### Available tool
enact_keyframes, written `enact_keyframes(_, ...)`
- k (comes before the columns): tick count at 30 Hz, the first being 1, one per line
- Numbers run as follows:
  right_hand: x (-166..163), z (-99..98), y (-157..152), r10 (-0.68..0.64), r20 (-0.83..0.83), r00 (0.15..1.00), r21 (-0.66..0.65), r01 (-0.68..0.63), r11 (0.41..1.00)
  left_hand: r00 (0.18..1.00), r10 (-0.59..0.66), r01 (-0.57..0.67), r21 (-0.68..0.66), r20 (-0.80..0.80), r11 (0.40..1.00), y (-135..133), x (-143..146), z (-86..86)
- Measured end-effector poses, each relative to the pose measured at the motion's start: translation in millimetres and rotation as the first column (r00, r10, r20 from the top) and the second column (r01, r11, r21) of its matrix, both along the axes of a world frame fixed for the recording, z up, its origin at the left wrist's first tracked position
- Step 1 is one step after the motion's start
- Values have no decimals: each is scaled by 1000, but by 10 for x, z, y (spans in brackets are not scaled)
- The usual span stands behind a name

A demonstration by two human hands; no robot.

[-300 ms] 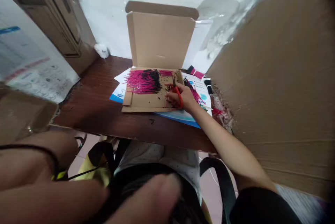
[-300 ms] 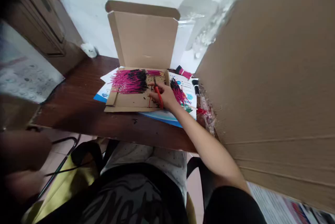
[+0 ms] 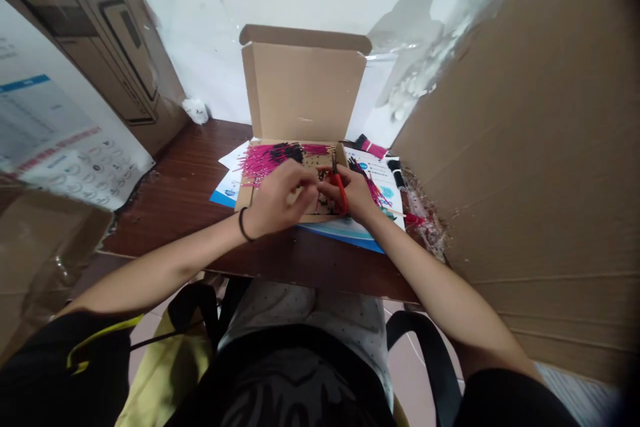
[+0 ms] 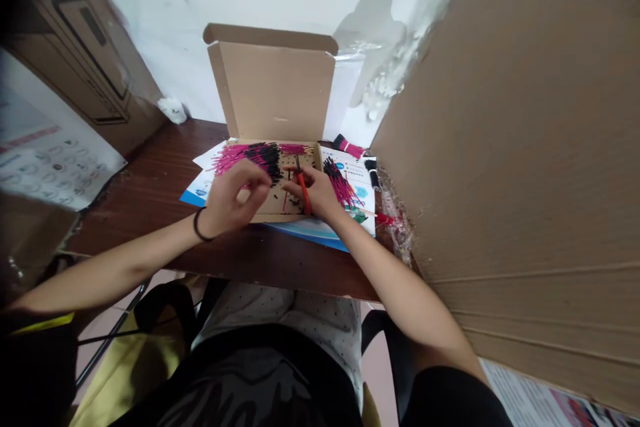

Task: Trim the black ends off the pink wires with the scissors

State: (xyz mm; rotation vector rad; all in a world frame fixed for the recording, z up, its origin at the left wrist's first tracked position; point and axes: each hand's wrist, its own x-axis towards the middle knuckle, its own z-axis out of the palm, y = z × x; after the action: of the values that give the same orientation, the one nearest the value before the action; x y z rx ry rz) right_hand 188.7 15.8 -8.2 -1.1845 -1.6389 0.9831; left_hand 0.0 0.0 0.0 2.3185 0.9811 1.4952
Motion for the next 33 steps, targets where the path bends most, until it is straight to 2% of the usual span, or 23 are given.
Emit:
enact_keyframes(3,22,-12,20,-4,-8,1000,21,4,1000,994,-93,100,-186,50,977,339,161,-37)
enact_keyframes(5,32,-34,40,2,-7,1000,28,-2,1000,980,-162,191,-330,115,924,474,217,-117)
enact_keyframes(8,30,-71,58,13,-38,999,31,-12,999,962,-144,243,-483,233,841,526,195,-252)
enact_keyframes(10,20,-89,54,46,-50,998,6,-46,999,952,-196,298,-557,236,775,514,147,-318)
enact_keyframes(12,9,-100,43,90,-56,994,-25,-91,996,944,-235,329,-591,233,736,501,109,-358)
enact_keyframes(17,4,-104,28,110,-119,987,-69,-119,991,944,-227,326,-579,239,747,501,94,-377)
enact_keyframes(23,-7,-75,14,163,-10,987,-40,-163,986,919,-334,393,-489,208,779,484,96,-331)
enact_keyframes(26,-15,-82,17,165,-3,986,-19,-165,986,915,-317,400,-451,250,798,464,111,-322)
enact_keyframes(28,1,-81,32,77,40,996,42,-78,996,915,-236,363,-415,326,834,455,125,-327)
enact_keyframes(30,34,-60,49,-86,141,986,146,65,987,895,-179,347,-386,410,855,452,134,-342)
enact_keyframes(33,86,-1,56,-294,325,899,317,189,930,890,-176,357,-401,421,843,457,133,-374)
